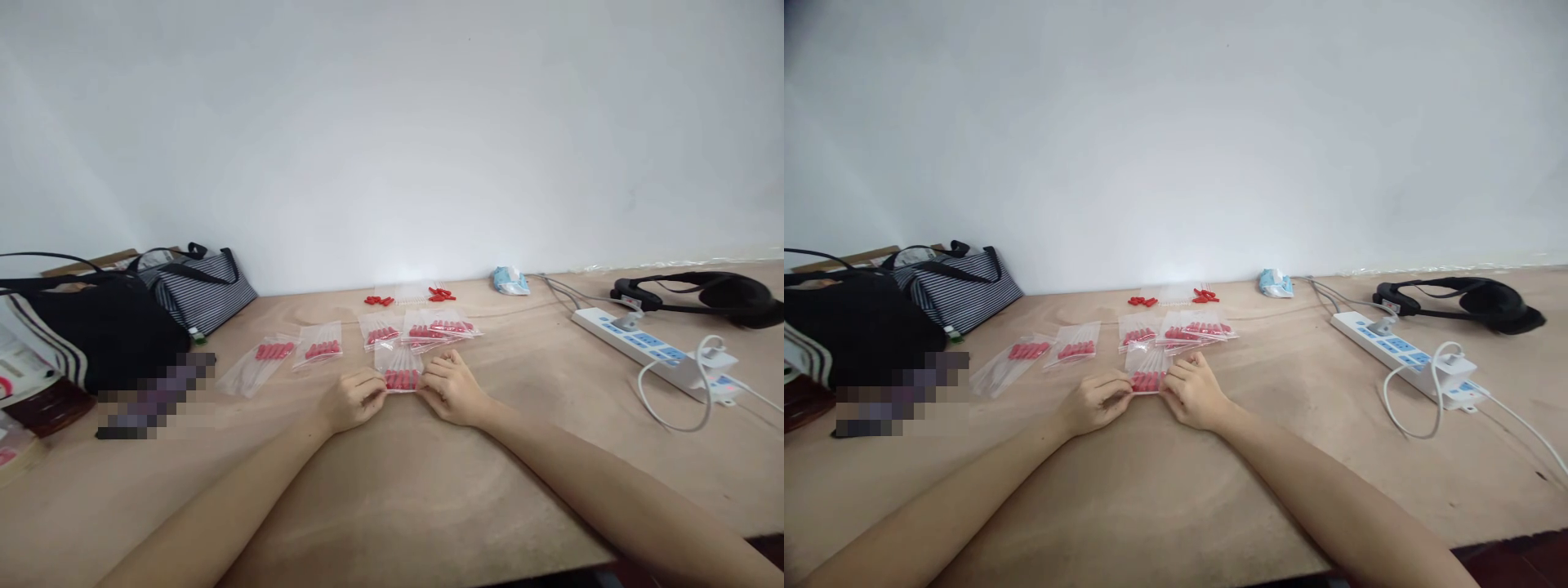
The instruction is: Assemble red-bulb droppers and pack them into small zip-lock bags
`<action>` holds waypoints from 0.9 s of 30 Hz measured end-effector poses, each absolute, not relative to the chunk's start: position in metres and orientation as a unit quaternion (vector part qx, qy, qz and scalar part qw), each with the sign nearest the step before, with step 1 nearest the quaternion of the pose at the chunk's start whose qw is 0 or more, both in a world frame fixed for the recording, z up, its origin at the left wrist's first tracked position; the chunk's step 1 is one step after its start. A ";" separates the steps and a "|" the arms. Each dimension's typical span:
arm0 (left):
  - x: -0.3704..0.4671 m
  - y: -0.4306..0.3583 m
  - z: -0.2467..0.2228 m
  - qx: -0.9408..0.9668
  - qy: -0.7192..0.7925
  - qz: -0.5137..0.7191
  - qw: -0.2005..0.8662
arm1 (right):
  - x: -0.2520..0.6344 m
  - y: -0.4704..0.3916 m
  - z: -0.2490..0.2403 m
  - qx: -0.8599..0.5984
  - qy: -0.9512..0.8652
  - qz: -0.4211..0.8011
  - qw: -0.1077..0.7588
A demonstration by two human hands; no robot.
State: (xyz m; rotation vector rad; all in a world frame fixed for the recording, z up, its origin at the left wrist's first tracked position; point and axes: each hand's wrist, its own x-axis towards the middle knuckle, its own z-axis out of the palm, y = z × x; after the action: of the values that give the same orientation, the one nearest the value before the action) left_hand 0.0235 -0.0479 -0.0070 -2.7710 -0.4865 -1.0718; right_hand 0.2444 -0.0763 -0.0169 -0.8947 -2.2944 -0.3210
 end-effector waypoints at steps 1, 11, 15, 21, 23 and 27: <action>0.026 -0.049 -0.007 -0.918 -0.169 -0.354 0.054 | 0.242 -0.076 -0.017 -0.349 -0.873 -0.111 0.323; 0.048 -0.050 -0.011 -0.921 -0.157 -0.348 0.076 | 0.230 -0.078 -0.017 -0.356 -0.863 -0.123 0.338; 0.044 -0.051 -0.007 -0.916 -0.143 -0.338 0.160 | 0.232 -0.079 -0.018 -0.357 -0.861 -0.139 0.336; 0.025 -0.052 0.001 -0.910 -0.140 -0.320 0.222 | 0.237 -0.081 -0.018 -0.377 -0.856 -0.142 0.323; 0.017 -0.052 0.000 -0.913 -0.139 -0.319 0.212 | 0.236 -0.082 -0.017 -0.375 -0.856 -0.144 0.324; 0.007 -0.053 -0.005 -0.925 -0.191 -0.304 0.123 | 0.235 -0.083 -0.018 -0.376 -0.856 -0.140 0.326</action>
State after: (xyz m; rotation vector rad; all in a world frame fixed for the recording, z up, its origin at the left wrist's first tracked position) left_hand 0.0072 -0.0532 -0.0048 -2.7003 -0.5569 -0.8859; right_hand 0.2351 -0.0826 -0.0176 -0.9850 -2.2438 -0.3663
